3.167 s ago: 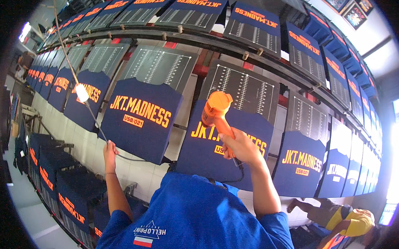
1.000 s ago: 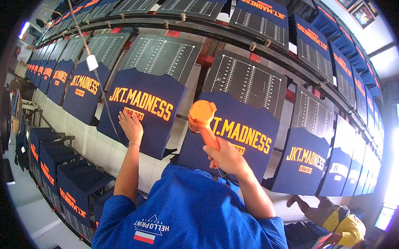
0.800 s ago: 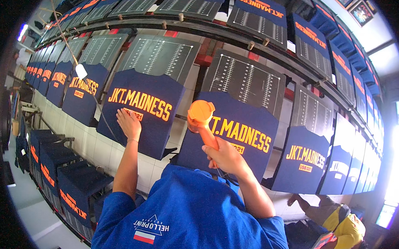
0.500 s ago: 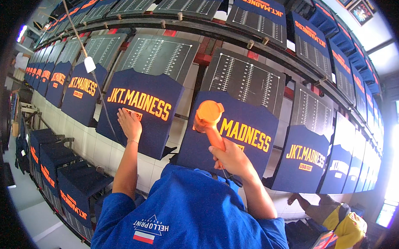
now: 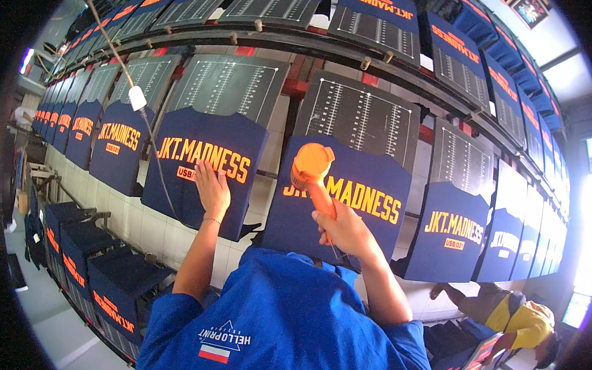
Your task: The person uses a heat gun to cure ink on screen-printed t-shirts at multiple printing stations, moving from one shirt to the next while ensuring even coverage with the tool.
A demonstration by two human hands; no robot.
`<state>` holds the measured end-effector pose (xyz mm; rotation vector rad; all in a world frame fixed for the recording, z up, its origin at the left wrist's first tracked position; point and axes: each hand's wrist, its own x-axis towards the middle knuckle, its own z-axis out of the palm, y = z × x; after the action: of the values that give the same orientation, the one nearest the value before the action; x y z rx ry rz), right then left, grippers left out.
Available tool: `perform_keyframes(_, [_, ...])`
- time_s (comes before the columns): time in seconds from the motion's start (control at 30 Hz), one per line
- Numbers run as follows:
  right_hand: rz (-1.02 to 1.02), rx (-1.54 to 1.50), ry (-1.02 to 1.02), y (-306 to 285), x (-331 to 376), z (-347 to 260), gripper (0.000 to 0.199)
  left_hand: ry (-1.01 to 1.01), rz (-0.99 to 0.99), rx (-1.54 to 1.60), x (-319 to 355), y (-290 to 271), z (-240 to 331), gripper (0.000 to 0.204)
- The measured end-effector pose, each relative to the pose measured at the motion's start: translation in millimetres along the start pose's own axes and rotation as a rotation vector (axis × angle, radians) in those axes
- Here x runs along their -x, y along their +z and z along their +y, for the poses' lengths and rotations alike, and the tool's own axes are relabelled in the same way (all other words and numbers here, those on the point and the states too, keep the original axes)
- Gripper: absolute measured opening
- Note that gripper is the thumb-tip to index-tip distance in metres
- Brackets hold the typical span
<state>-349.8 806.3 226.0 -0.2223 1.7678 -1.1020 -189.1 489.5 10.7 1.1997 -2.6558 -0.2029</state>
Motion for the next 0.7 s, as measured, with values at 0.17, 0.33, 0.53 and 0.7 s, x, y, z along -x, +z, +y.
perform_keyframes(0.17, [0.077, 0.003, -0.034, -6, -15, -10, 0.028, 0.123, -0.039, 0.017, 12, 7, 22, 0.064])
perform_keyframes(0.33, [0.095, 0.005, -0.025, -5, -14, -18, 0.027, 0.191, -0.049, 0.048, 18, 6, 30, 0.063])
perform_keyframes(0.53, [-0.031, 0.009, 0.038, 7, 0, -6, 0.033, 0.138, -0.037, 0.047, -16, 4, 37, 0.062])
perform_keyframes(0.7, [-0.064, 0.067, 0.029, 18, 11, -7, 0.035, 0.127, -0.079, 0.082, -18, -1, 47, 0.061])
